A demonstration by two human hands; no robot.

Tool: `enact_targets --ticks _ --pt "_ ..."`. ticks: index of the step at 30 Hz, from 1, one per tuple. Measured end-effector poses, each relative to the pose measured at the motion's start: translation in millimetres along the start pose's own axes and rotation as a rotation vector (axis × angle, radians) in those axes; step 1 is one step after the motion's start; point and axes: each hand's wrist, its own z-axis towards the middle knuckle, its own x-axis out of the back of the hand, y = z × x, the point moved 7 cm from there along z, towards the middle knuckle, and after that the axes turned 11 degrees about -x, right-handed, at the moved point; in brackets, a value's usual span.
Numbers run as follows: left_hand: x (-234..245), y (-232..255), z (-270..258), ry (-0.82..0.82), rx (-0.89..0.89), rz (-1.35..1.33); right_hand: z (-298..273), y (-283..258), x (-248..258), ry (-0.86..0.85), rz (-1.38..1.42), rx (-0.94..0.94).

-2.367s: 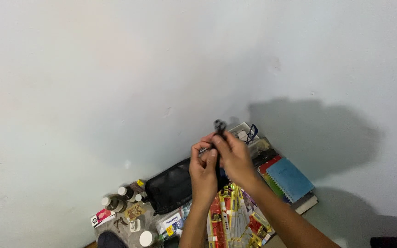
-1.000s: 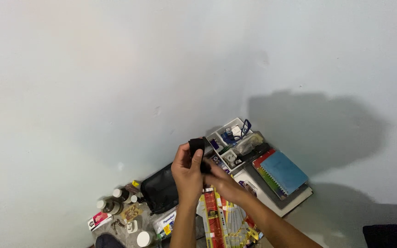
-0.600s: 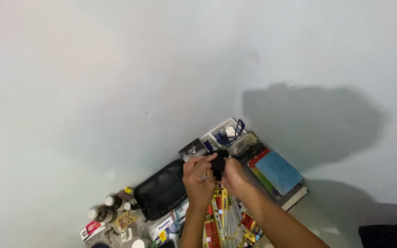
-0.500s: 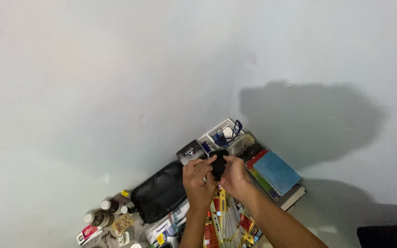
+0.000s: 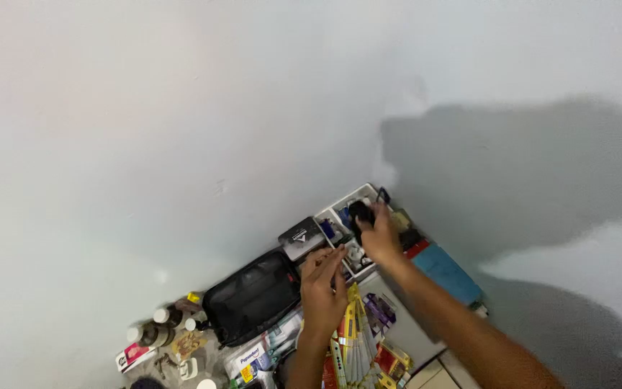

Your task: Organize various personal and household items on a table/shelf area.

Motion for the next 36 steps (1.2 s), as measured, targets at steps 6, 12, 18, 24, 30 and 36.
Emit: enact_targets --ticks 6,12,18,24,30,36 --pt "3.7 -7.0 -12.6 -0.024 0.116 0.003 84.4 -31.8 -14.6 -0.209 -0.564 0.448" --pt "-2.9 -22.2 -30.0 -0.044 0.251 0.042 95.9 -46.3 -32.2 -0.312 -0.965 0.829" --pt "-15.4 -30.6 -31.1 -0.064 0.326 0.028 99.2 -32.0 -32.7 -0.130 -0.969 0.846" --pt "-37.4 -34.3 -7.3 -0.042 0.138 0.028 112.2 -21.6 -38.2 -0.195 -0.915 0.751" --pt "-85.1 -82.2 6.8 -0.208 0.227 0.109 140.8 5.9 -56.2 -0.223 -1.002 0.880" --pt "-120.0 -105.9 30.0 -0.462 0.296 0.230 102.5 -38.7 -33.7 -0.276 -1.081 0.693"
